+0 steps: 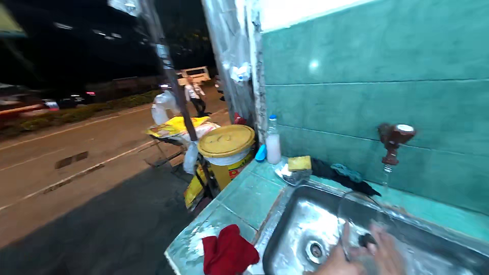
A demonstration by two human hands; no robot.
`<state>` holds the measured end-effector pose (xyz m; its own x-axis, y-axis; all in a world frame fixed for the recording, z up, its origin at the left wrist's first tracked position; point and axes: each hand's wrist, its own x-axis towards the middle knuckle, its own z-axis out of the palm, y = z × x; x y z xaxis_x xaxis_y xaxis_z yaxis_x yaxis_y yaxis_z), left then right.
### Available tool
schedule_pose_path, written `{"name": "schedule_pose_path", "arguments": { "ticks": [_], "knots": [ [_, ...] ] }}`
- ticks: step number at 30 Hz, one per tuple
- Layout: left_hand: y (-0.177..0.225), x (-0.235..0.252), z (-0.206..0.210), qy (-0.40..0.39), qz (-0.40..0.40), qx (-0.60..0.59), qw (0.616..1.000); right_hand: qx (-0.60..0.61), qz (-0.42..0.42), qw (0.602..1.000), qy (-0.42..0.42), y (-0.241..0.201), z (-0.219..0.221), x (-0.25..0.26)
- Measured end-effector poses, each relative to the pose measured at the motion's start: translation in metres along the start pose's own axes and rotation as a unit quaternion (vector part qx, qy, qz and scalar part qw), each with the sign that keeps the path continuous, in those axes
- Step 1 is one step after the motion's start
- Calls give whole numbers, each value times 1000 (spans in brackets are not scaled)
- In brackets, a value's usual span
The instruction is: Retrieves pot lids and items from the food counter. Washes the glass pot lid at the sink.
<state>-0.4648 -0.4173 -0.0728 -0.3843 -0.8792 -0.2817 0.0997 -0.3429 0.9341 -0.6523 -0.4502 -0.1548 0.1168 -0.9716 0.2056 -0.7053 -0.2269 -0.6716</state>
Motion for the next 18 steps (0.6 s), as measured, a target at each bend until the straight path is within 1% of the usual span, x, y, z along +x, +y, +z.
{"name": "schedule_pose_path", "arguments": {
  "ticks": [1,2,3,5,7,8,10,11,12,13,16,17,18],
  "knots": [
    [3,-1,-1,-15,-7,14,1000,23,-16,1000,10,-5,4,1],
    [6,-4,-4,-30,-15,25,999,19,-2,1000,16,-3,5,2],
    [9,-7,-6,-42,-25,34,998,4,30,999,24,4,4,3],
    [15,-10,-7,-73,-39,59,995,-11,89,993,71,24,-3,11],
    [18,-8,-6,-112,-53,79,989,-7,116,989,91,24,-13,20],
    [19,-6,-6,-130,-64,83,986,-3,106,990,92,14,-15,24],
    [21,1,-5,-158,-86,93,979,11,39,994,105,-6,-11,37],
    [22,4,-4,-169,-100,92,976,20,4,993,113,-11,-9,45],
    [22,5,-3,-175,-111,87,974,22,-12,993,115,-11,-9,52],
    [20,5,-3,-178,-117,84,973,17,-1,994,105,-7,-12,56],
    [17,6,-9,-184,-114,88,972,-25,69,994,82,8,-19,65],
    [16,7,-10,-181,-116,85,973,-24,69,994,79,4,-15,64],
    [17,8,-11,-175,-121,84,973,-15,50,995,81,-4,-9,63]
  ]
}}
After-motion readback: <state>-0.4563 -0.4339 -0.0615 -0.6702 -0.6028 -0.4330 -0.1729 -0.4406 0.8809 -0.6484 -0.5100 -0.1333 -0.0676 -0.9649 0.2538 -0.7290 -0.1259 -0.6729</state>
